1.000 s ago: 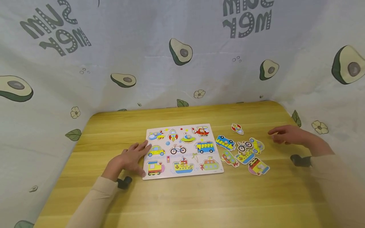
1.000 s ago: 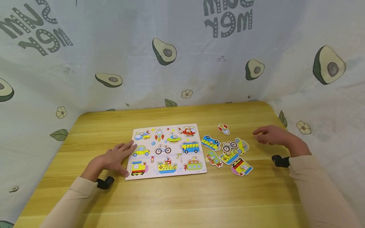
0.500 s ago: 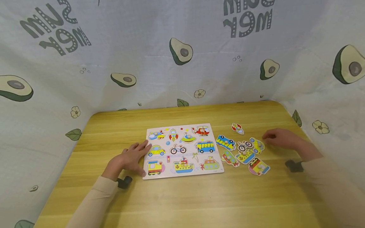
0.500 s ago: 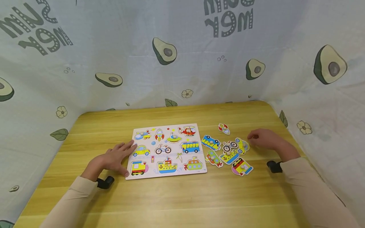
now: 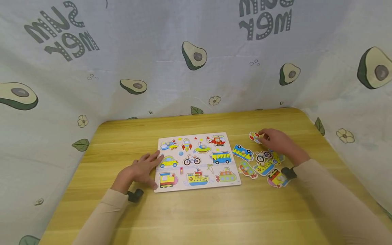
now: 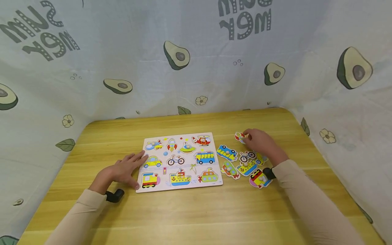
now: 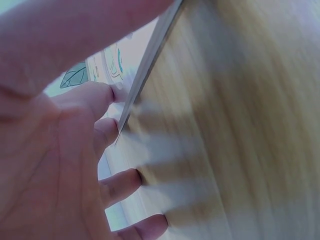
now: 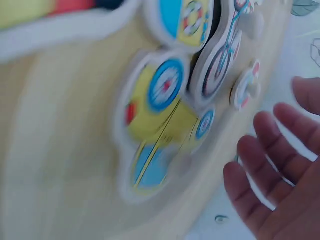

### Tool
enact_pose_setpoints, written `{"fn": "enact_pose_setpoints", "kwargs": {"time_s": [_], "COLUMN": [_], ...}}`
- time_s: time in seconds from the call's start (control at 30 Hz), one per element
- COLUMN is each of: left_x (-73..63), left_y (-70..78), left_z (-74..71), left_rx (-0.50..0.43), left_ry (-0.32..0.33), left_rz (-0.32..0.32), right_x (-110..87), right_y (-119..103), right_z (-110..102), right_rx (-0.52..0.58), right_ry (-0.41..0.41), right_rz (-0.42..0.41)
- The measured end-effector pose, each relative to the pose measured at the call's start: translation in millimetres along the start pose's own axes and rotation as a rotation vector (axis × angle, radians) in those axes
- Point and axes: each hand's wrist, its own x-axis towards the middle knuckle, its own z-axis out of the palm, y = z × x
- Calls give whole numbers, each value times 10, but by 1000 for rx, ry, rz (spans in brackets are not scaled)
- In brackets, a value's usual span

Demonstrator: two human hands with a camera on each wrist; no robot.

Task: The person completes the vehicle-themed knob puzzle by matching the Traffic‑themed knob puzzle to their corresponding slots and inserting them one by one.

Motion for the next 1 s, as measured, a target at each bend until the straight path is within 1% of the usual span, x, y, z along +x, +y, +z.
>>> {"fn": "enact_pose_setpoints", "kwargs": {"time_s": [0.13, 0.27, 0.47, 0.67, 0.8, 0.9, 1.0], "left_x": [6, 19, 14, 13, 17, 18, 23], "left_y": [7, 0, -18, -13, -13, -18, -25], "left_z": [3, 14, 13, 12, 10, 6, 1], "left_rx": [-4, 4, 17, 12, 10, 10, 13], "left_ry": [-1, 0, 3, 6, 10, 7, 1], "left_rz": [0, 1, -9, -5, -11, -15, -12], "right_x": [100, 170, 260, 259, 279, 299, 308], "right_y": [-84, -89, -115, -135, -152, -182, -213], "right_z": [32, 58, 89, 105, 104, 110, 116], "right_rx": [-9, -30, -82, -75, -89, -102, -104], "right_ry": [-50, -74, -64, -54, -42, -48, -50], "right_rz": [65, 90, 84, 109, 91, 78, 110]}}
